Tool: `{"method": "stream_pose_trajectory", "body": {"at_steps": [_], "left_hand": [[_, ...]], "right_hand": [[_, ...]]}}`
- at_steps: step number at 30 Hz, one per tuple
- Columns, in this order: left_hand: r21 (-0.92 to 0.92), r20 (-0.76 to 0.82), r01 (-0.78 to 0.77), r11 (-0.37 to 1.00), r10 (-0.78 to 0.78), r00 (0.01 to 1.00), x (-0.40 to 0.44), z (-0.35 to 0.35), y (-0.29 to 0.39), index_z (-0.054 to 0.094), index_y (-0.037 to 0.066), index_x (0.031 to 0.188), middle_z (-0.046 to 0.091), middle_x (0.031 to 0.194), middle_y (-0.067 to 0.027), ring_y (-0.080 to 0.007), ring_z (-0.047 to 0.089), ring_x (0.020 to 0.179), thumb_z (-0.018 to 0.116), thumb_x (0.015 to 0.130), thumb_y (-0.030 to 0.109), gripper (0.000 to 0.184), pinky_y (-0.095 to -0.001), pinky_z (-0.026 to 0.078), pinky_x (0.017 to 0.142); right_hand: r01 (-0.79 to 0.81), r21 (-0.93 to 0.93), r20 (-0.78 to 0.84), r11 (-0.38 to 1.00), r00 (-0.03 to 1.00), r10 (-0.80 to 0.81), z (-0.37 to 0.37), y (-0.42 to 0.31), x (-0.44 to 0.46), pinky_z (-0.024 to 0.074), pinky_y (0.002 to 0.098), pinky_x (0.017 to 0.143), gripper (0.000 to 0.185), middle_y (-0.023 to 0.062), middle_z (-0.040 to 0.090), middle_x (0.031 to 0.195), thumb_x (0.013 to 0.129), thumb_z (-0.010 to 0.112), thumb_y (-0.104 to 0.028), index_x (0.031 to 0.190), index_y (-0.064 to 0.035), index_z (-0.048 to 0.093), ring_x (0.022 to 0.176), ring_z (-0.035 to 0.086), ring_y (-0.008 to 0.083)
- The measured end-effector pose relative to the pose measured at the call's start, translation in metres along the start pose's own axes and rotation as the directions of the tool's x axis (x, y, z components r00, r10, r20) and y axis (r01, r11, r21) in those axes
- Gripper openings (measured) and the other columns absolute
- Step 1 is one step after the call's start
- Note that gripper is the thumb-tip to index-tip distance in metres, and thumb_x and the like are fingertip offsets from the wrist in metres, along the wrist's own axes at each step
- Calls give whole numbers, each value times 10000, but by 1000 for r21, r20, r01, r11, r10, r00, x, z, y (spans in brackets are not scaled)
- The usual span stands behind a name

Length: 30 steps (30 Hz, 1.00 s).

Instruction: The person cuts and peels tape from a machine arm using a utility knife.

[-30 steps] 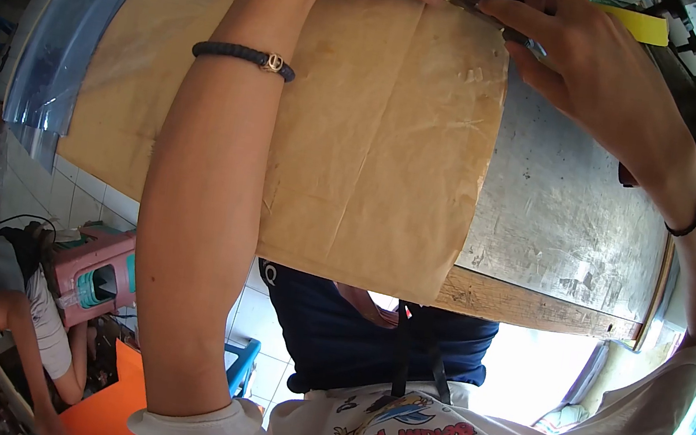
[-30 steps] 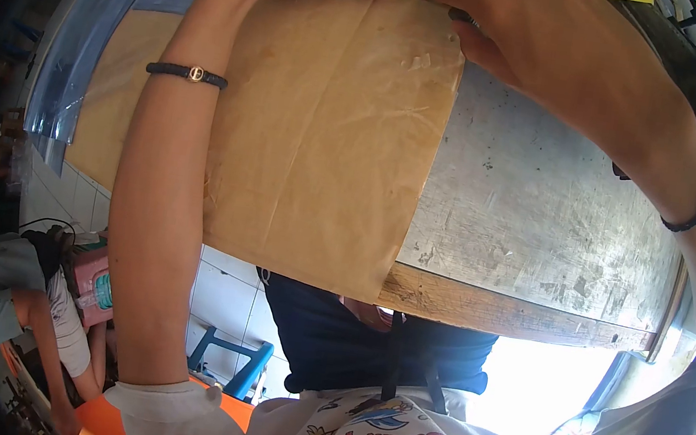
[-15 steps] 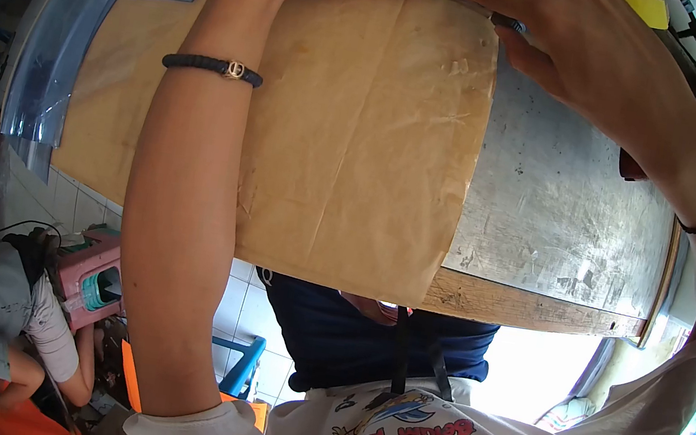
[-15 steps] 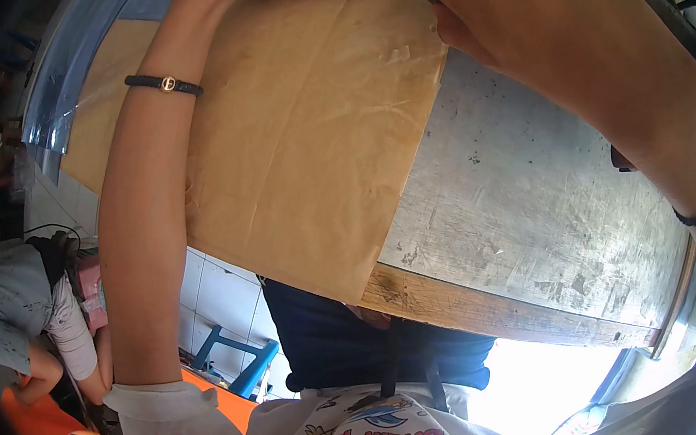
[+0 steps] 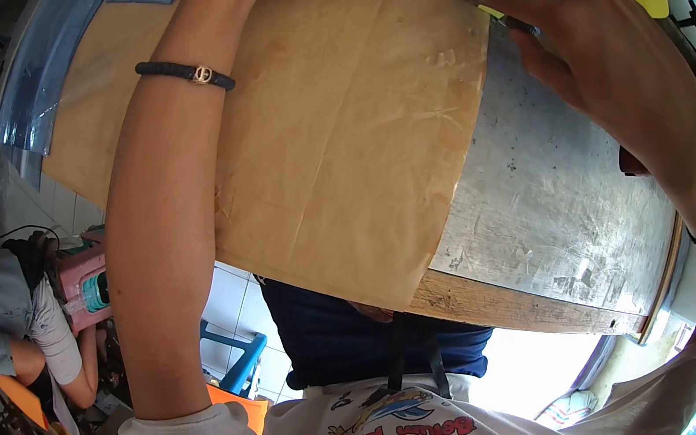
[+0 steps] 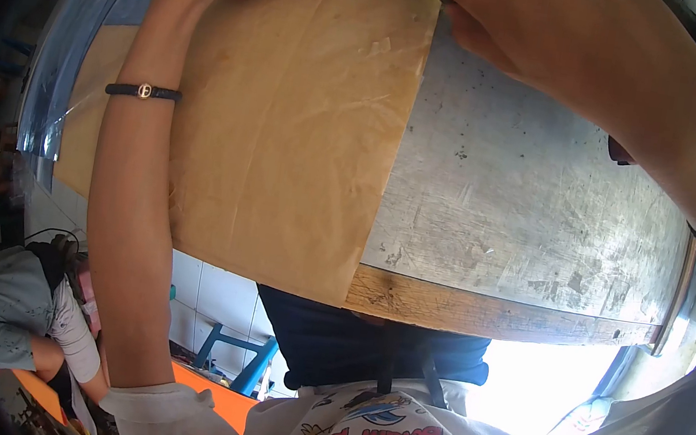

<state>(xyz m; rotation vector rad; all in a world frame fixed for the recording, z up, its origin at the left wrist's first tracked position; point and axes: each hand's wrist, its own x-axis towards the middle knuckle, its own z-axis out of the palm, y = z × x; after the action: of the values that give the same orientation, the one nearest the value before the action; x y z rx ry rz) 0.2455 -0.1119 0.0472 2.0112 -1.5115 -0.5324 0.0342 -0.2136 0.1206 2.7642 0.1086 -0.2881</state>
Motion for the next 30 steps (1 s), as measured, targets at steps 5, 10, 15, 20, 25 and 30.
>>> {"method": "stream_pose_trajectory", "body": {"at_steps": [5,10,15,20,25,30], "left_hand": [[24,-21,-17,1000,17,1000,8,7,-11,722,-55,889,676,763,-86,-177,608,715,826,719,149,286,-321,489,668],[45,-30,20,999,-19,999,5,4,-5,718,-55,881,673,765,-88,-181,604,711,819,721,148,277,-323,489,672],[10,-12,-4,1000,4,1000,7,6,-9,718,-60,887,679,774,-101,-184,614,723,822,723,154,288,-326,492,679],[77,-23,7,997,-5,1000,3,5,-2,722,-60,917,693,793,-103,-189,620,732,812,748,152,286,-331,497,690],[30,1,-6,1000,6,1000,6,5,-8,728,-56,937,701,805,-109,-195,625,743,819,756,166,300,-335,500,704],[62,-17,-24,998,25,1000,3,5,-7,733,-60,967,707,818,-129,-219,635,755,826,756,192,342,-345,500,714]], "right_hand": [[-4,10,-11,1000,1000,4,3,3,-3,592,355,655,337,149,529,1075,958,673,-159,1252,3,642,660,650,229],[-6,7,-19,1000,1000,6,5,8,-7,594,363,670,338,144,536,1090,946,678,-139,1257,-13,642,680,659,235],[-11,7,-39,1000,999,11,10,10,-12,597,371,685,342,140,542,1105,934,683,-119,1261,-29,643,701,667,241],[-17,-3,-56,1000,998,16,13,9,-17,599,379,700,352,135,548,1119,921,689,-98,1266,-44,643,721,676,247],[-19,-11,-81,1000,997,18,19,11,-19,602,387,714,365,131,554,1134,909,694,-78,1271,-60,643,741,684,254],[-24,-10,-128,1000,991,23,30,15,-25,604,395,729,383,126,561,1149,897,700,-58,1275,-76,643,762,692,260]]}}
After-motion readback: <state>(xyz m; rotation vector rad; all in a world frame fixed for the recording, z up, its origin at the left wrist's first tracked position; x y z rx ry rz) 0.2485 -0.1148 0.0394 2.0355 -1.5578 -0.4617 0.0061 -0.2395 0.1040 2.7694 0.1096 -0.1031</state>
